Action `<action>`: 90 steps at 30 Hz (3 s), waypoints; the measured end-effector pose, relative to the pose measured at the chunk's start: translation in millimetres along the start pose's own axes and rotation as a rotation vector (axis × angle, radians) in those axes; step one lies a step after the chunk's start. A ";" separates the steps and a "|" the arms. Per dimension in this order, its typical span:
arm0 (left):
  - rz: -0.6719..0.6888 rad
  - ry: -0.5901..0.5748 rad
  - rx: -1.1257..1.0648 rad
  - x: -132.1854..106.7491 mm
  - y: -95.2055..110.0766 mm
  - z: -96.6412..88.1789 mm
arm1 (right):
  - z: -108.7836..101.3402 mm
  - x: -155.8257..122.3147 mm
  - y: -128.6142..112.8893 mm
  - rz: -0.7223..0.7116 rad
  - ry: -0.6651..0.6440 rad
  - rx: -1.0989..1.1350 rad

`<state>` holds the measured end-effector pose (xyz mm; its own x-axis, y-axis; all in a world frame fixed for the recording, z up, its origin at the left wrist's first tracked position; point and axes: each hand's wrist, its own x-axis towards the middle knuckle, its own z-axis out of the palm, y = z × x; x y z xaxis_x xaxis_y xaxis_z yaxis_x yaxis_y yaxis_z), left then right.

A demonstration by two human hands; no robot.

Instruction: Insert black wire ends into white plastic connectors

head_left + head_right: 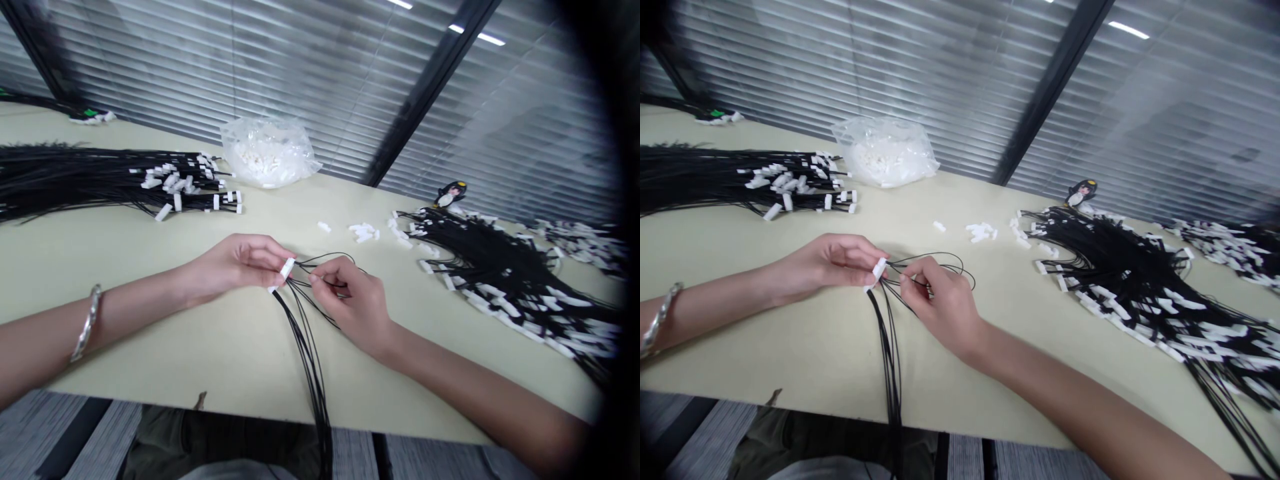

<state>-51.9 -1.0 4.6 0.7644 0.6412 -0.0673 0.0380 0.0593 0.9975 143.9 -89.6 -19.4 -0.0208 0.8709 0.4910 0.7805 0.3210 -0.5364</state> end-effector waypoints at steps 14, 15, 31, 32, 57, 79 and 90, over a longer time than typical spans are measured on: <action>0.013 0.000 0.008 -0.6 -1.4 -0.6 | -0.3 0.6 -0.9 0.027 -0.019 0.026; 0.014 0.000 0.006 -0.4 -1.8 -0.8 | -0.2 0.6 -0.8 0.024 -0.019 0.027; 0.039 -0.013 0.013 1.5 -7.7 -4.0 | -1.1 0.9 -1.9 0.051 -0.023 0.071; 0.042 -0.015 0.015 1.8 -7.9 -4.1 | -1.4 0.9 -2.0 0.060 -0.030 0.080; 0.016 0.038 0.012 -0.3 -1.1 1.3 | -1.6 2.8 -2.5 0.097 -0.050 0.157; -0.027 0.107 0.015 -1.1 0.6 3.0 | -2.0 -0.2 -2.5 0.068 -0.033 0.093; 0.004 0.071 0.038 -0.3 -0.2 3.6 | -0.7 0.2 -5.4 0.039 0.003 0.110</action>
<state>-49.8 -3.9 4.5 0.7171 0.6940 -0.0635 0.0607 0.0286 0.9977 140.1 -91.4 -15.8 0.0104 0.8823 0.4706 0.7077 0.3260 -0.6268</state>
